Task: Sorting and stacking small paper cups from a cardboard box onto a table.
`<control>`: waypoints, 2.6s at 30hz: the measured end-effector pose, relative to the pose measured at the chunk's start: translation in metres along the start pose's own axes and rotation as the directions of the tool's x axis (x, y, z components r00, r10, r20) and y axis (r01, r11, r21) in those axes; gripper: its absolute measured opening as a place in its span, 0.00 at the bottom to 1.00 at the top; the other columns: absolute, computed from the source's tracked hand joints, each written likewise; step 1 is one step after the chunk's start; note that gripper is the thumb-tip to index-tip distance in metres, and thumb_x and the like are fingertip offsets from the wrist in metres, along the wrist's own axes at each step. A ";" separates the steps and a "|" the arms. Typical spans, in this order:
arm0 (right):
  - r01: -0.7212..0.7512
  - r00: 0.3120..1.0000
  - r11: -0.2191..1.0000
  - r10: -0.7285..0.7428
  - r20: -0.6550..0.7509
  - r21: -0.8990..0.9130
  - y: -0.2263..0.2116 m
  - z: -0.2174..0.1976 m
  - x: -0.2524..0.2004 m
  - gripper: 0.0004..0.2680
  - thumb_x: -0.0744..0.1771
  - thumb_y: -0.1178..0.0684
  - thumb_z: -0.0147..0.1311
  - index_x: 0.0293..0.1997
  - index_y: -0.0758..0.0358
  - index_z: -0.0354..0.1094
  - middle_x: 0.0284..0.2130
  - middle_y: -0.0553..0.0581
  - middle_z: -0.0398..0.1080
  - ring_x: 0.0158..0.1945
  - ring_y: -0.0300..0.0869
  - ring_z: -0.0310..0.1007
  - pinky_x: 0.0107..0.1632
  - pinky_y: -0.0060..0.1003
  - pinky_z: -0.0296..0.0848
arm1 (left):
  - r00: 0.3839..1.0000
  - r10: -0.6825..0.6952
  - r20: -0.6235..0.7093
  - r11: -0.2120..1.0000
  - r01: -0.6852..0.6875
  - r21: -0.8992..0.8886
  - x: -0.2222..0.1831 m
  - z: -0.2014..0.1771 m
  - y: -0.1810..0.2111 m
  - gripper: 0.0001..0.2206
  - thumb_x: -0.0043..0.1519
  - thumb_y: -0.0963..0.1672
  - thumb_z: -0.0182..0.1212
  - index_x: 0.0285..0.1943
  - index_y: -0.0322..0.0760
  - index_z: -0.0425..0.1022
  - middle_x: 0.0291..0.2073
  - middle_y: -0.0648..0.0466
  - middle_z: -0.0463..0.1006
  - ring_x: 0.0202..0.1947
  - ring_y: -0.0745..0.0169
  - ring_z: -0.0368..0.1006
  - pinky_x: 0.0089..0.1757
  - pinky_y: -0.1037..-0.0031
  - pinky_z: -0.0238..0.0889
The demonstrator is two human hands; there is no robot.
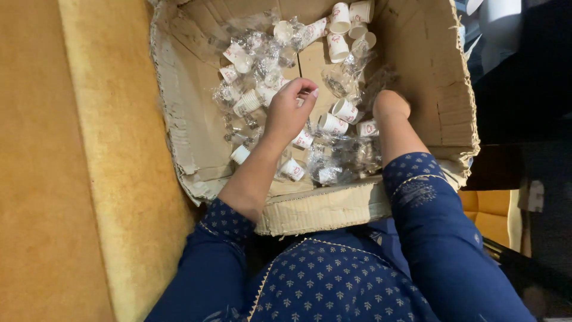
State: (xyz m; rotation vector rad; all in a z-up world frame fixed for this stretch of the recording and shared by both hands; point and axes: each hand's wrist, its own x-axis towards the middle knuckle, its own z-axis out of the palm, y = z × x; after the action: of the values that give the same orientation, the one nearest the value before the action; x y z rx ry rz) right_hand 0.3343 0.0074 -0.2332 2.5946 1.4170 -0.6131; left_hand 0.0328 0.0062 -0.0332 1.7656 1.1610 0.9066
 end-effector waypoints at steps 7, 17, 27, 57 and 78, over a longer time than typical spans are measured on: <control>0.148 0.980 0.985 -0.158 -0.124 -0.084 -0.035 -0.081 -0.062 0.07 0.65 0.58 0.55 0.44 0.64 0.79 0.43 0.66 0.78 0.46 0.58 0.79 0.47 0.49 0.78 | 0.999 0.014 0.047 0.999 -0.017 0.050 0.002 0.007 -0.019 0.10 0.64 0.45 0.64 0.51 0.37 0.76 0.43 0.52 0.82 0.41 0.62 0.80 0.43 0.70 0.72; 0.286 0.793 0.253 -0.604 -0.079 0.924 -0.067 -0.081 -0.090 0.08 0.68 0.51 0.59 0.48 0.63 0.75 0.36 0.54 0.77 0.32 0.37 0.75 0.36 0.35 0.74 | 0.977 -0.145 0.156 0.965 0.105 0.241 0.011 0.029 -0.054 0.33 0.54 0.46 0.72 0.69 0.42 0.61 0.54 0.44 0.76 0.53 0.47 0.75 0.51 0.61 0.68; 0.635 0.772 0.764 -0.619 -0.143 0.116 -0.058 -0.076 -0.081 0.07 0.65 0.56 0.64 0.45 0.53 0.81 0.38 0.57 0.79 0.42 0.51 0.77 0.45 0.46 0.74 | 0.984 -0.061 0.167 0.957 0.010 0.290 0.007 0.023 -0.050 0.25 0.52 0.44 0.74 0.58 0.41 0.72 0.55 0.47 0.74 0.55 0.44 0.73 0.53 0.62 0.66; 0.565 0.722 0.384 -0.658 -0.213 0.731 -0.071 -0.103 -0.120 0.04 0.68 0.57 0.62 0.42 0.66 0.76 0.32 0.49 0.74 0.35 0.32 0.67 0.39 0.31 0.69 | 0.963 0.241 0.116 0.967 -0.249 0.051 0.008 0.021 -0.036 0.32 0.51 0.40 0.73 0.67 0.38 0.66 0.58 0.42 0.75 0.56 0.42 0.74 0.51 0.62 0.68; 0.425 0.899 0.858 -0.363 -0.245 0.287 -0.046 -0.106 -0.107 0.13 0.57 0.53 0.67 0.43 0.56 0.77 0.39 0.60 0.76 0.45 0.54 0.75 0.47 0.48 0.73 | 0.981 -0.021 0.194 0.973 -0.024 0.228 0.008 0.021 -0.033 0.23 0.51 0.42 0.74 0.56 0.42 0.73 0.50 0.47 0.78 0.49 0.47 0.76 0.48 0.62 0.69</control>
State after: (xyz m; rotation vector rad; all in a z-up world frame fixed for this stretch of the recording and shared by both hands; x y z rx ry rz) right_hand 0.2759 -0.0192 -0.0891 2.6737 2.1111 -0.7354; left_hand 0.0421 0.0162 -0.0702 1.9913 1.1717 0.6010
